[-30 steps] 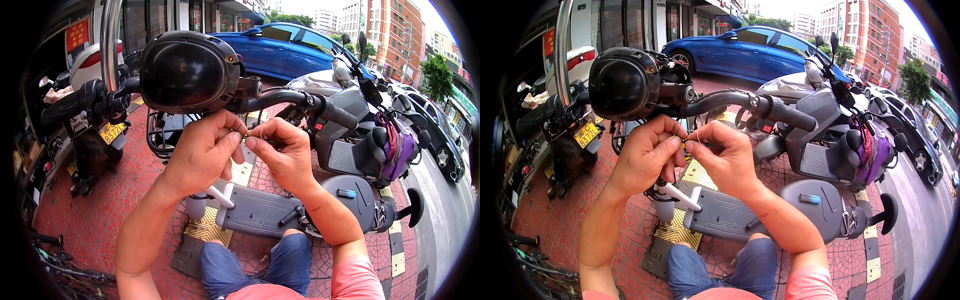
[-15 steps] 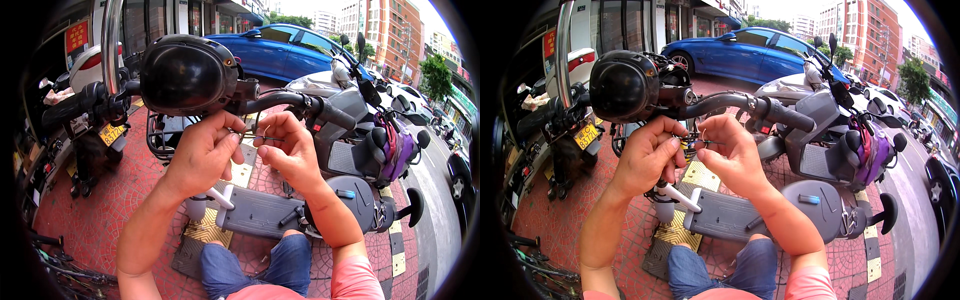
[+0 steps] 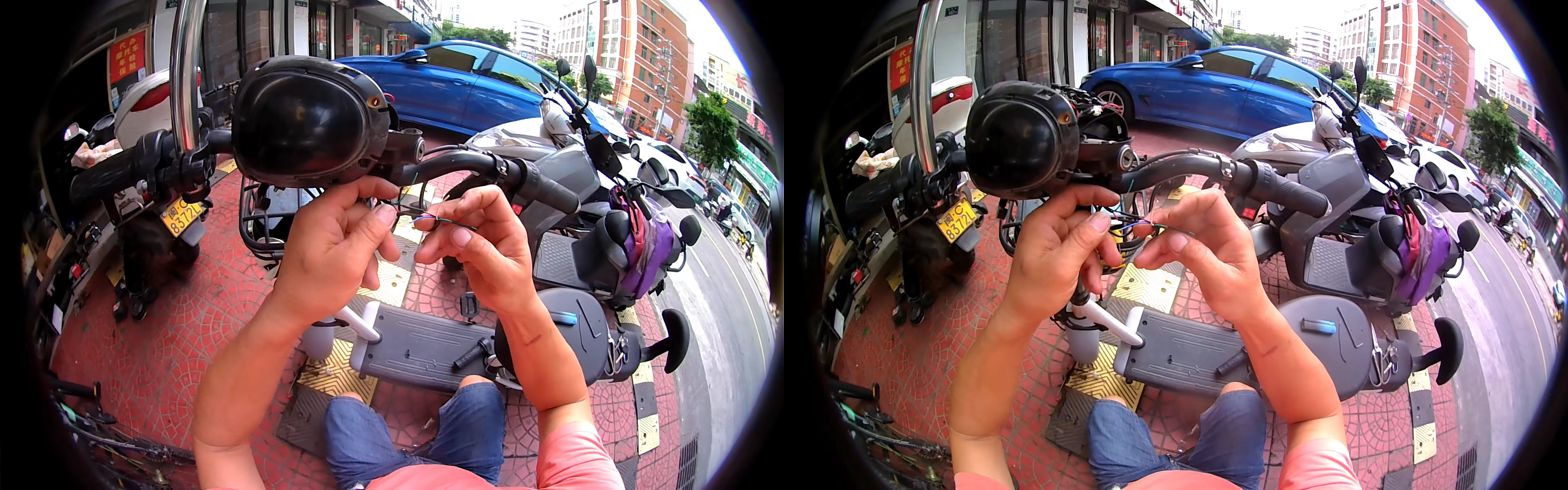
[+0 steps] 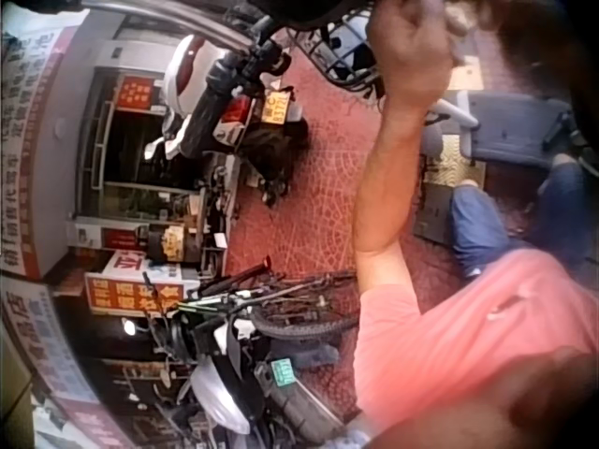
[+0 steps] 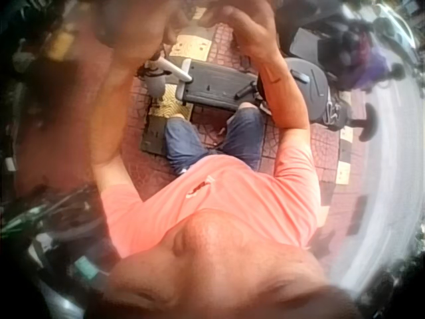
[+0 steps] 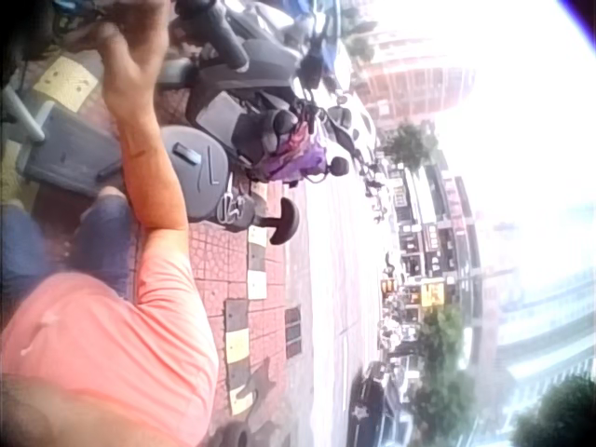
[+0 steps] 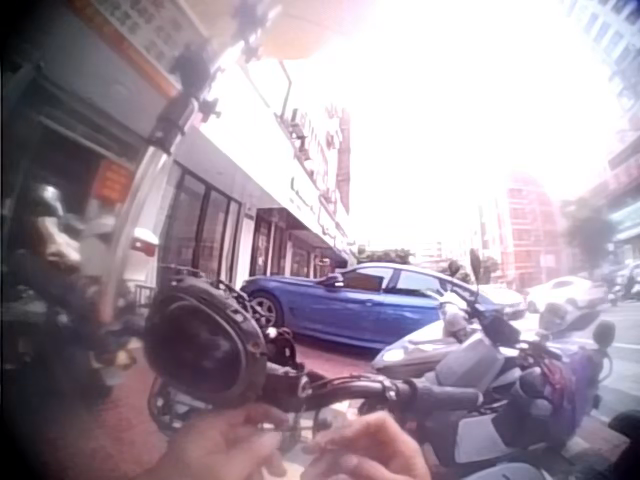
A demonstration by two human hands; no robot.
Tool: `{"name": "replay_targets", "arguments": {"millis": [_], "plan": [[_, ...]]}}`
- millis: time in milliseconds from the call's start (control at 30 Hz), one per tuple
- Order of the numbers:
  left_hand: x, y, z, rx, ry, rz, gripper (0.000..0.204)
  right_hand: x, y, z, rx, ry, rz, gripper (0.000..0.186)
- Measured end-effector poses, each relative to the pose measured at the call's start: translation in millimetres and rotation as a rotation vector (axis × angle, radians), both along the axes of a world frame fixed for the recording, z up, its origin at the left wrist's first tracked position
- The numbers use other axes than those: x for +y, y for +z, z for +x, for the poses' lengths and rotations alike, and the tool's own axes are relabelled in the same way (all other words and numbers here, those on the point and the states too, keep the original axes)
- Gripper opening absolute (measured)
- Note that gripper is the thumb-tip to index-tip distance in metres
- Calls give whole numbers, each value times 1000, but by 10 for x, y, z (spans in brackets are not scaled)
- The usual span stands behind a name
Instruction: The person is connecting electrical wires on a scooter's handlebar by hand and then using a lighter to heat-shrink the wire connections.
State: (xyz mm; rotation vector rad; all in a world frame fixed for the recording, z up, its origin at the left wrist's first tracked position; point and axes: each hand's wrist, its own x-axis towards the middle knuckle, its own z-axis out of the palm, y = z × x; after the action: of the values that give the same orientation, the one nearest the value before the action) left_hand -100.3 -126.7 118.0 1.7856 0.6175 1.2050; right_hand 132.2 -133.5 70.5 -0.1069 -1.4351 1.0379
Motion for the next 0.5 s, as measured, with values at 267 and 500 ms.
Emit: {"name": "replay_targets", "arguments": {"millis": [267,500], "plan": [[-72,38,117,11,90,-18,23,-17,40,-13,-115,-171,153,20],[-34,35,126,26,76,32,11,-62,122,-37,-187,-260,117,17]]}}
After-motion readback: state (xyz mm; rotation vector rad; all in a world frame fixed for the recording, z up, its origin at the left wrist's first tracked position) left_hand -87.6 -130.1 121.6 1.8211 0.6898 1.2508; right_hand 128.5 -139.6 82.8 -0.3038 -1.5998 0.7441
